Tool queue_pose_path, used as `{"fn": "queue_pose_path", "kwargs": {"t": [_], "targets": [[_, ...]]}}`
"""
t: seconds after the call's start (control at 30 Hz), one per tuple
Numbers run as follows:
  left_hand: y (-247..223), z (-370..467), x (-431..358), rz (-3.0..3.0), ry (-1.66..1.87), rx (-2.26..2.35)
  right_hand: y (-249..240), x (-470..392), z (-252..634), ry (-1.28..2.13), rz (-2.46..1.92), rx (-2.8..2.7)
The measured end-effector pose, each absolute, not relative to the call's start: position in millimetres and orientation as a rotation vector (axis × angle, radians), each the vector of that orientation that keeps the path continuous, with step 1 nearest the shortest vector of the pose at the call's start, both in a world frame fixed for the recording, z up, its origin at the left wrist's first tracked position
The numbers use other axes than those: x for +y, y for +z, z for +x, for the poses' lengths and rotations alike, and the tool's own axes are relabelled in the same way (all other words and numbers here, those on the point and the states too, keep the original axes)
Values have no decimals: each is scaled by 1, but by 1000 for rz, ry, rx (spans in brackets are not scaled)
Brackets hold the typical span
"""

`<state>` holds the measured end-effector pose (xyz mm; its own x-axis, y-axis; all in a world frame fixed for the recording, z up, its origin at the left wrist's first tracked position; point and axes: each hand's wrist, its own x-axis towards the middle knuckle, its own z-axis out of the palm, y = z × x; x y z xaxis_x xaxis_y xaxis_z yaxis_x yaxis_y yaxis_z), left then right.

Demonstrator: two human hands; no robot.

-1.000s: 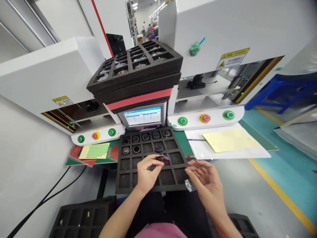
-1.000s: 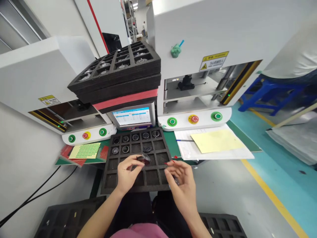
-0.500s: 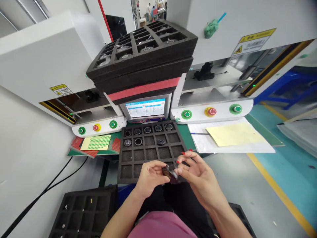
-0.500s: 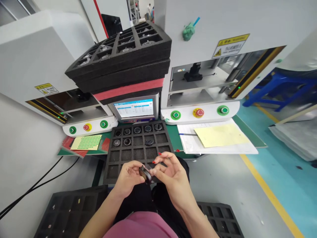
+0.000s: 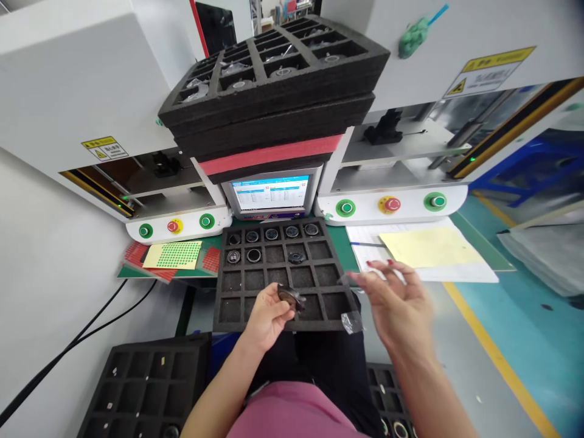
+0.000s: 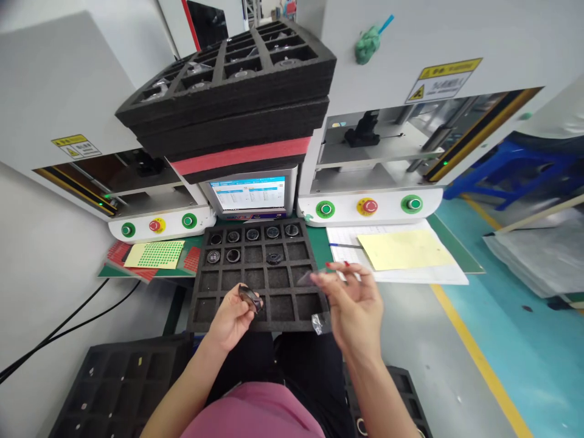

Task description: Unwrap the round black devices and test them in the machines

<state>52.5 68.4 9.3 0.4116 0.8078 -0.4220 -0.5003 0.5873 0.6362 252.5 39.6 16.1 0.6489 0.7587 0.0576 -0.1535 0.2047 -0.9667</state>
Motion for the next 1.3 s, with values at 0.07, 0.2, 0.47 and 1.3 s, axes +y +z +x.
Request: {"fn": "queue_pose_path", "kwargs": {"t": [0.07,0.2,0.47,1.3], "targets": [[7,44,70,422,886,811,-5,58,272,499,-1257,-658],[6,28,68,395,929,866,-48,91,301,284,-1394,-912],[2,8,68,391,1026,959,-91,95,310,425,-1458,-1617],[-53,25,158,1631,1176,1627,-61,144,229,584,-1647,-1908]]}}
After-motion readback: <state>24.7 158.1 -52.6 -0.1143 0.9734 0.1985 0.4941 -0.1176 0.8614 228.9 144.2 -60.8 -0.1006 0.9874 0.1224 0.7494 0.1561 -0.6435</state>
